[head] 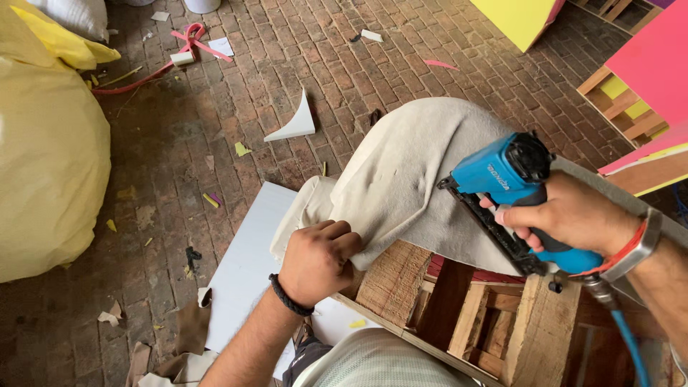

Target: The person stretches and staples beige fabric onto a wooden chair frame using a pneumatic staple gun. They repeatedly pull the fabric taut, align edges, and fire staples along the frame. The person then uses shears to trim excess fabric from the corners and edges.

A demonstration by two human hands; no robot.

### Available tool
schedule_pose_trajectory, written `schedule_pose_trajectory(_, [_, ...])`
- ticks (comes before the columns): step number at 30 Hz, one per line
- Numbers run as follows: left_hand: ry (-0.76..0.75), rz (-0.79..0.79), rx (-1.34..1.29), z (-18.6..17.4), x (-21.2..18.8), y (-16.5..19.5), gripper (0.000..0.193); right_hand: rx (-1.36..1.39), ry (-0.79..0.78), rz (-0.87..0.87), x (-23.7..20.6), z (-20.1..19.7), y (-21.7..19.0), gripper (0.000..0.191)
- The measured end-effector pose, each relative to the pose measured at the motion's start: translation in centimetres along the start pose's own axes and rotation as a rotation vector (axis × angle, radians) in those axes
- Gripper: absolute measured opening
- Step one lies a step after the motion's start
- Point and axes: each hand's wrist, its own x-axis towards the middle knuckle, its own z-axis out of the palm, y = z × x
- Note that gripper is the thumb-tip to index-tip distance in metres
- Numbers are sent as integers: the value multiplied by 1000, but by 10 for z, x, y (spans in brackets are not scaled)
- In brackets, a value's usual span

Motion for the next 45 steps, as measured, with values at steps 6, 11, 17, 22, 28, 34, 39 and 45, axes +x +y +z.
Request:
schedule_pose_trajectory(6, [-26, -37, -73, 10, 10, 0, 22, 177, 88, 19, -3, 8, 34, 26])
schedule_pose_trajectory(11, [-166, -109, -192, -3, 21, 4, 24, 257, 121, -65, -10, 21, 46, 27])
schedule_pose_trajectory(17, [-415, 38, -792, -49, 78, -3, 40, 255, 145, -14, -13, 25, 58, 27])
schedule_pose_trajectory(22, [-318, 237, 102, 33, 157, -1, 44, 334, 136, -47, -20, 32, 55, 30])
schedule_pose_trajectory(28, [-569, -233, -52, 68, 134, 6, 78, 269, 157, 14, -37, 16, 37, 26])
schedule_pose_trajectory(34, [-494, -182, -71, 81, 139, 5, 80, 150, 111, 27, -24, 0, 18, 15])
schedule_pose_trajectory(39, [-348, -24, -149, 93, 132, -15, 85, 72, 54, 118, -14, -5, 7, 13])
schedule_pose_trajectory(45, [-322, -7, -166, 97, 131, -26, 91, 153, 101, 103, -28, 0, 34, 19])
